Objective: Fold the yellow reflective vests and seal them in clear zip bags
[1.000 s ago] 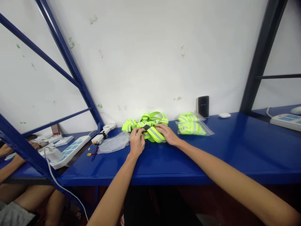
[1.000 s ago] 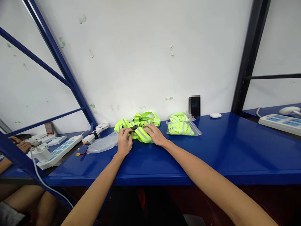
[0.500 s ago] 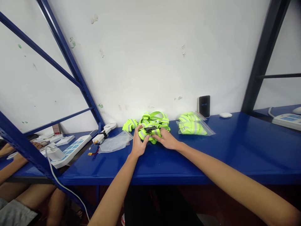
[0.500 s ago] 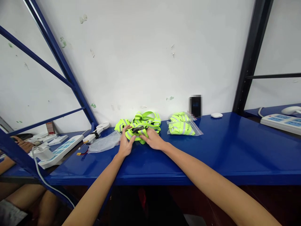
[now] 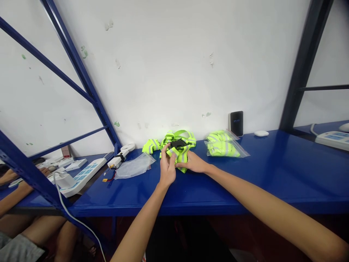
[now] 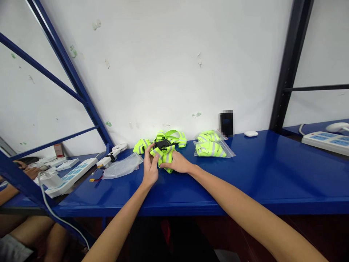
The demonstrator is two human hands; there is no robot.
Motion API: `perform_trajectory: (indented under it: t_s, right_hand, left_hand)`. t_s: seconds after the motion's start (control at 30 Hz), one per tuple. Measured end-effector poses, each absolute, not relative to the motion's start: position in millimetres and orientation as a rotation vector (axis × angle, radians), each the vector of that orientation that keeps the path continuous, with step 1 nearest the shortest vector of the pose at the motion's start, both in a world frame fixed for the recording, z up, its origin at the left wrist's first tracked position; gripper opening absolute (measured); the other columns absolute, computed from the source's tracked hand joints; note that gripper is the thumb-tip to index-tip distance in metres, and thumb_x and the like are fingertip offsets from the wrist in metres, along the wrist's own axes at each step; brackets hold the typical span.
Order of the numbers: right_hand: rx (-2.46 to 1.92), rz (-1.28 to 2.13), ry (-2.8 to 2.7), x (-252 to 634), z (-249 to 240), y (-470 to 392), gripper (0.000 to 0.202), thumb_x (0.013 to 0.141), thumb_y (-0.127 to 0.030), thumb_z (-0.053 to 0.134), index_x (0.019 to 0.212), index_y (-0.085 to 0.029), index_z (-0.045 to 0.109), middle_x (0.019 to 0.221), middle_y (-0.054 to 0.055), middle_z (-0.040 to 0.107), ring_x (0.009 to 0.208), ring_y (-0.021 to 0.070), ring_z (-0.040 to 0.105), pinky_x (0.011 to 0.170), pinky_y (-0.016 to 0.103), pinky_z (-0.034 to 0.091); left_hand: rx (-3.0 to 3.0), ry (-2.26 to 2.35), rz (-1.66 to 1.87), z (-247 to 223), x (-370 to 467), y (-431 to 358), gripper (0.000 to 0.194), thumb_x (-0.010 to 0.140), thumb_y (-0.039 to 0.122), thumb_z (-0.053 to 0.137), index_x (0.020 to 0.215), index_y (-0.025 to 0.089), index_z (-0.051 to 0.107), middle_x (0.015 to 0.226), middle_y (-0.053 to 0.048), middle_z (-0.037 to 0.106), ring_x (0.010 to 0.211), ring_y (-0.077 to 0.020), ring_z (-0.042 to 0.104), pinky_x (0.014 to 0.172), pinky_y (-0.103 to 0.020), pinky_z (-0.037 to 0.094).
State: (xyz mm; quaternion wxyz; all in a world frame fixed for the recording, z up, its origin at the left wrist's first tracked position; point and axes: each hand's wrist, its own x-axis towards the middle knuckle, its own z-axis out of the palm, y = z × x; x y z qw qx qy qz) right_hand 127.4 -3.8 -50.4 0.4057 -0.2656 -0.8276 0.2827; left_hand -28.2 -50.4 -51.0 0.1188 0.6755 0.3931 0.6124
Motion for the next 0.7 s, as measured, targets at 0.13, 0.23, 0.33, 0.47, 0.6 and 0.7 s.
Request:
perform_trajectory:
  t_s: [0.13, 0.23, 0.33, 0.47, 0.6, 0.7]
  right_hand:
    - [-0.62, 0.748, -2.073, 125, -47, -7, 0.057, 0.072, -0.046, 0.076, 0.12, -0.018, 0.061, 0.113, 0.007, 0.068, 0.102, 0.026, 0.063, 0.092, 0.04, 0.048]
    - [-0.535, 0.729, -2.029, 124, -40, -11, 0.056, 0.07, -0.045, 0.078, 0.12, -0.022, 0.063, 0.12, 0.005, 0.066, 0.113, 0.0274, 0.06, 0.102, 0.043, 0.044]
    - [-0.45, 0.854, -1.915, 122, -34, -14, 0.055, 0.068, -0.046, 0.079, 0.117, -0.026, 0.065, 0.122, 0.003, 0.066, 0.118, 0.0276, 0.057, 0.106, 0.045, 0.042]
    - [-0.44, 1.06, -1.807, 121, -35, -14, 0.052, 0.066, -0.048, 0.08, 0.112, -0.026, 0.067, 0.118, 0.002, 0.068, 0.115, 0.0282, 0.06, 0.104, 0.046, 0.045]
    - [-0.515, 1.019, -1.824, 123, -37, -12, 0.042, 0.071, -0.046, 0.075, 0.108, -0.026, 0.068, 0.116, 0.002, 0.069, 0.114, 0.029, 0.06, 0.106, 0.049, 0.042]
    - [-0.524, 0.907, -1.879, 124, -35, -13, 0.04, 0.075, -0.042, 0.072, 0.11, -0.025, 0.066, 0.115, 0.003, 0.069, 0.113, 0.0288, 0.059, 0.104, 0.047, 0.044]
  left_hand:
    - [1.766, 0.949, 1.886, -42, -18, -48, 0.06, 0.086, 0.03, 0.056, 0.142, 0.026, 0.034, 0.136, -0.01, 0.052, 0.123, -0.0256, 0.053, 0.102, -0.038, 0.045]
    - [1.628, 0.871, 1.805, -33, -16, -47, 0.066, 0.084, 0.027, 0.053, 0.145, 0.027, 0.028, 0.128, -0.009, 0.058, 0.114, -0.0238, 0.061, 0.094, -0.037, 0.05]
    - [1.61, 0.863, 1.657, -24, -16, -52, 0.069, 0.085, 0.032, 0.05, 0.148, 0.027, 0.024, 0.126, -0.01, 0.06, 0.11, -0.0225, 0.063, 0.091, -0.037, 0.052]
    - [1.703, 0.761, 1.545, -15, -21, -57, 0.072, 0.082, 0.038, 0.058, 0.147, 0.028, 0.029, 0.125, -0.009, 0.06, 0.112, -0.0218, 0.062, 0.094, -0.036, 0.051]
    - [2.058, 0.854, 1.433, 3, -39, -57, 0.073, 0.075, 0.033, 0.071, 0.142, 0.026, 0.042, 0.124, -0.009, 0.059, 0.119, -0.0247, 0.056, 0.097, -0.037, 0.048]
    - [2.459, 1.08, 1.198, 21, -51, -62, 0.06, 0.076, 0.028, 0.07, 0.133, 0.027, 0.053, 0.12, -0.008, 0.059, 0.119, -0.0264, 0.053, 0.103, -0.041, 0.043]
